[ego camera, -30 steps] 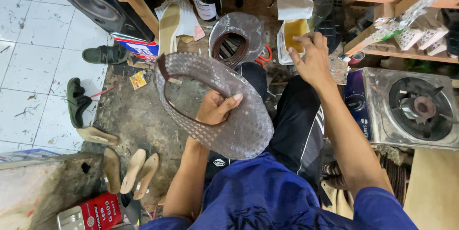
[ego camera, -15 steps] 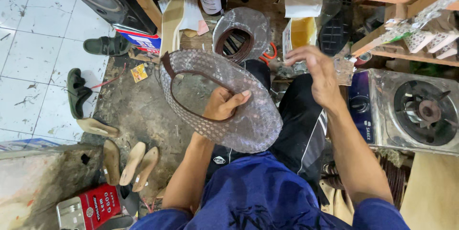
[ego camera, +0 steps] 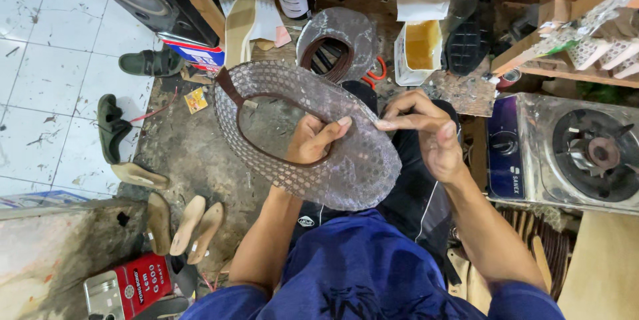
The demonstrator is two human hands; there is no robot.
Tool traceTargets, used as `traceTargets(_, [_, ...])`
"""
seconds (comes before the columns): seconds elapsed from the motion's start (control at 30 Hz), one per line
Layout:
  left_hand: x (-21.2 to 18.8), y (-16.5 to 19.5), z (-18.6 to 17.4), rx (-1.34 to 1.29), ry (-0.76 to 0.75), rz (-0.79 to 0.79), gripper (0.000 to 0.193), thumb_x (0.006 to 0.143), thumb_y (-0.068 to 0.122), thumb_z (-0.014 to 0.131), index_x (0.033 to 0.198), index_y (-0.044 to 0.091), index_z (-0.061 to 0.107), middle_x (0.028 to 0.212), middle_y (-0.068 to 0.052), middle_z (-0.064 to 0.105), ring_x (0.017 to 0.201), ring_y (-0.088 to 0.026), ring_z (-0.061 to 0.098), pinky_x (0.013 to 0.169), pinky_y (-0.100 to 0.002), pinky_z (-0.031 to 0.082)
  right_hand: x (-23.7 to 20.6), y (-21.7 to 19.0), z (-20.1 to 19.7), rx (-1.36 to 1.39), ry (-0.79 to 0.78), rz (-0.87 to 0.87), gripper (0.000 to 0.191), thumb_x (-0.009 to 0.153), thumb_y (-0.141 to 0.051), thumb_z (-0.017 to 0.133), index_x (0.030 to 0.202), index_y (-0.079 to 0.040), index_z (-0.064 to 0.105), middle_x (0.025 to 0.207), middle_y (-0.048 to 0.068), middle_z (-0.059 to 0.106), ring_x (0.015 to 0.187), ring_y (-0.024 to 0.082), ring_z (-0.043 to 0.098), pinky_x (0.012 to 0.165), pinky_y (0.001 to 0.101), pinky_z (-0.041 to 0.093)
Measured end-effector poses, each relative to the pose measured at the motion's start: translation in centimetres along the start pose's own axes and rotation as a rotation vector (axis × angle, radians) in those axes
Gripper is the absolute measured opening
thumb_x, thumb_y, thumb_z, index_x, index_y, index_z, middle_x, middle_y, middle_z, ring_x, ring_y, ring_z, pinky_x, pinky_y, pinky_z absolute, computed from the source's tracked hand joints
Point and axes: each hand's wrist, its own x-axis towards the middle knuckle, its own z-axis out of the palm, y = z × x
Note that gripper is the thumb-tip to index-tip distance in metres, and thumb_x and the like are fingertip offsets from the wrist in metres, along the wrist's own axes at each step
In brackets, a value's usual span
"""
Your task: The person sits on the floor of a shoe workshop holding a woven shoe upper, dips their fingers into a container of yellow glue and applies it along the upper's edge, then presses and smooths the edge with their fingers, occasionally reaching up to a shelf of finished uppers.
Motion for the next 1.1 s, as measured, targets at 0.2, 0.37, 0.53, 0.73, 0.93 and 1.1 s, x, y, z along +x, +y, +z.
traceTargets(0.2, [-0.2, 0.1, 0.7, 0.028, 0.04, -0.019, 0.021, 0.1, 0.011, 0.063, 0.106, -0.008, 0.07, 0.098, -0.011, 0.075, 0.085, -0.016, 0.071, 0.075, -0.031, 0.057, -0.2, -0.8, -0.1, -0.098, 0.055, -0.044, 0.096, 0.106, -0.074, 0.018, 0.115, 0.002, 0.076, 0.109, 0.016, 0.062, 0.108, 0.027, 0.054, 0.103, 0.0397, 0.043])
traceTargets(0.37, [0.1, -0.8, -0.5, -0.009, 0.138, 0.108, 0.014, 0.101, 0.007, 0.064, 0.105, -0.004, 0.07, 0.098, -0.008, 0.073, 0.084, -0.013, 0.069, 0.074, -0.028, 0.055, 0.1, -1.5, 0.5, -0.205, 0.057, -0.134, 0.089, 0.11, -0.067, 0.019, 0.105, 0.0, 0.078, 0.102, 0.015, 0.068, 0.11, 0.031, 0.057, 0.11, 0.045, 0.043])
traceTargets(0.53, [0.2, -1.1, -1.3, 0.076, 0.252, 0.244, 0.016, 0.104, 0.008, 0.068, 0.112, -0.006, 0.069, 0.102, -0.006, 0.071, 0.088, -0.01, 0.064, 0.076, -0.027, 0.051, -0.2, 0.1, -0.8, -0.195, 0.149, -0.216, 0.078, 0.112, -0.06, 0.025, 0.101, -0.003, 0.077, 0.101, 0.014, 0.068, 0.108, 0.03, 0.056, 0.106, 0.0424, 0.043])
traceTargets(0.73, [-1.0, -1.2, -0.4, 0.133, 0.023, -0.081, 0.026, 0.094, 0.005, 0.071, 0.117, -0.006, 0.068, 0.11, -0.01, 0.074, 0.098, -0.017, 0.07, 0.089, -0.033, 0.057, 2.6, 8.6, -8.0, -0.823, 0.261, 0.109, 0.042, 0.104, -0.038, 0.059, 0.122, -0.005, 0.076, 0.12, 0.018, 0.062, 0.115, 0.038, 0.054, 0.104, 0.0503, 0.044])
traceTargets(0.93, [-1.0, -3.3, -1.6, 0.04, 0.015, -0.079, 0.024, 0.097, 0.008, 0.068, 0.114, -0.007, 0.07, 0.111, -0.01, 0.075, 0.103, -0.017, 0.07, 0.095, -0.032, 0.054, 4.1, 15.0, -10.2, -1.311, 0.107, 0.078, 0.045, 0.094, -0.051, 0.066, 0.103, -0.011, 0.084, 0.143, 0.032, 0.047, 0.133, 0.055, 0.035, 0.106, 0.0646, 0.03])
traceTargets(1.1, [-0.9, -4.3, -4.4, -0.005, 0.033, -0.038, 0.022, 0.101, 0.009, 0.065, 0.114, -0.007, 0.072, 0.111, -0.009, 0.074, 0.102, -0.014, 0.068, 0.094, -0.03, 0.053, 3.9, 10.4, -9.1, -1.306, 0.11, 0.212, 0.055, 0.11, -0.05, 0.049, 0.1, -0.007, 0.081, 0.139, 0.023, 0.061, 0.134, 0.046, 0.047, 0.113, 0.0554, 0.033])
